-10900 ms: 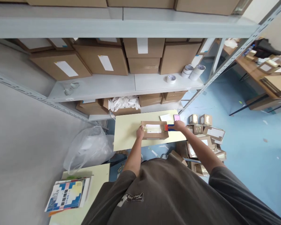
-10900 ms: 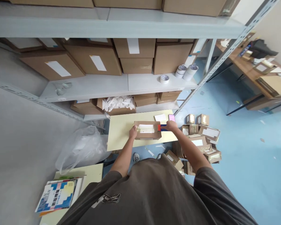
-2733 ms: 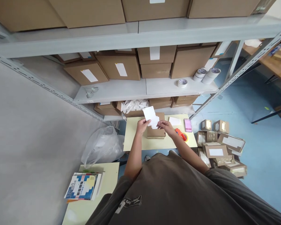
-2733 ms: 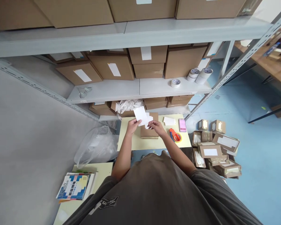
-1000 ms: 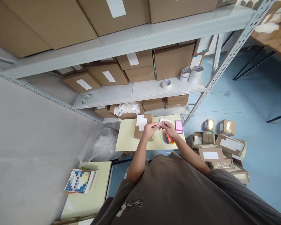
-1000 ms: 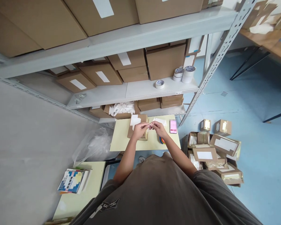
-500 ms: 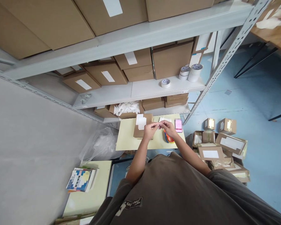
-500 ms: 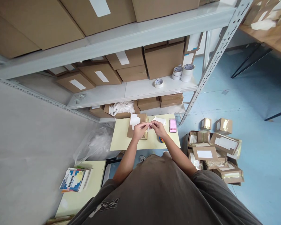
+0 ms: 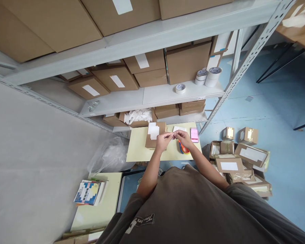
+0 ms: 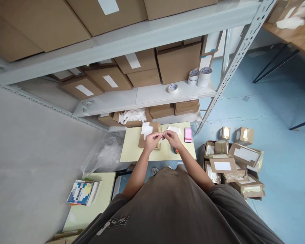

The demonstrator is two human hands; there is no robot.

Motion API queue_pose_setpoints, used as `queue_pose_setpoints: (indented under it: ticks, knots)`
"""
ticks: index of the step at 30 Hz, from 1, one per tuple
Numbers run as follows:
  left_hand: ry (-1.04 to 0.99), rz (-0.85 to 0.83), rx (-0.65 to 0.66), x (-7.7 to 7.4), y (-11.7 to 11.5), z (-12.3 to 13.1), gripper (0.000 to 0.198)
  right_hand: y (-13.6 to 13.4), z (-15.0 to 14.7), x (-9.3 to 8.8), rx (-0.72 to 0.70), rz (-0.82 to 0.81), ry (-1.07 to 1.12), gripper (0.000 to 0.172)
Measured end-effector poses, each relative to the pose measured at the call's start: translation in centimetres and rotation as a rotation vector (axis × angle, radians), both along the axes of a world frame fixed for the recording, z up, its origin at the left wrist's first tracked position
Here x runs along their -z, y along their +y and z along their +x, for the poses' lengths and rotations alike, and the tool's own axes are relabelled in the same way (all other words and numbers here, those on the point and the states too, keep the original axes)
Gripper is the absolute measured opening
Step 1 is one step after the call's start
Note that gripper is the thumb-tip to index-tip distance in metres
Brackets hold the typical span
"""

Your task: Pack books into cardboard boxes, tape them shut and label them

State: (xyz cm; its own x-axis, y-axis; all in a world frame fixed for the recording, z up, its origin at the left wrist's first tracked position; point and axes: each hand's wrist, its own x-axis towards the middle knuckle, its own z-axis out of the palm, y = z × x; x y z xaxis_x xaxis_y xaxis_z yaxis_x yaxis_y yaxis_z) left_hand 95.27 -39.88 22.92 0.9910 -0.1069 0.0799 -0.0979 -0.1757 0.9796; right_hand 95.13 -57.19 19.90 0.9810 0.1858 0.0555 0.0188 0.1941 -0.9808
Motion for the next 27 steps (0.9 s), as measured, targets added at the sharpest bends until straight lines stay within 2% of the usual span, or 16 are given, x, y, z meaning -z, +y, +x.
queue_pose_setpoints:
  ticks: [4,8,14,17,20,23,27]
  knots:
    - [0.038,-0.025,0.006,0.0,0.0,-0.1,0.034,0.0,-0.3,-0.1,0.044,-0.072,-0.038,0.041]
    - [0.099,-0.040,-0.009,0.3,0.0,0.0,0.037,-0.4,-0.6,-0.3,0.030,-0.159,-0.081,0.037]
    - [0.196,-0.154,-0.115,1.5,-0.7,0.3,0.050,-0.6,-0.5,0.3,0.051,-0.101,-0.015,0.034]
    - [0.205,-0.144,-0.027,1.8,-1.0,0.1,0.054,-0.6,-0.3,0.6,0.047,-0.061,0.015,0.032]
    - [0.178,-0.100,0.038,1.9,-0.7,0.1,0.049,-0.6,-0.3,0.8,0.040,-0.062,0.002,0.029]
    - [0.187,-0.124,-0.023,2.2,0.0,0.4,0.047,-0.5,-0.4,1.4,0.066,-0.067,0.021,0.026]
    - [0.196,-0.142,-0.174,2.8,1.2,0.6,0.047,0.5,-0.4,2.6,0.184,-0.058,0.104,0.029]
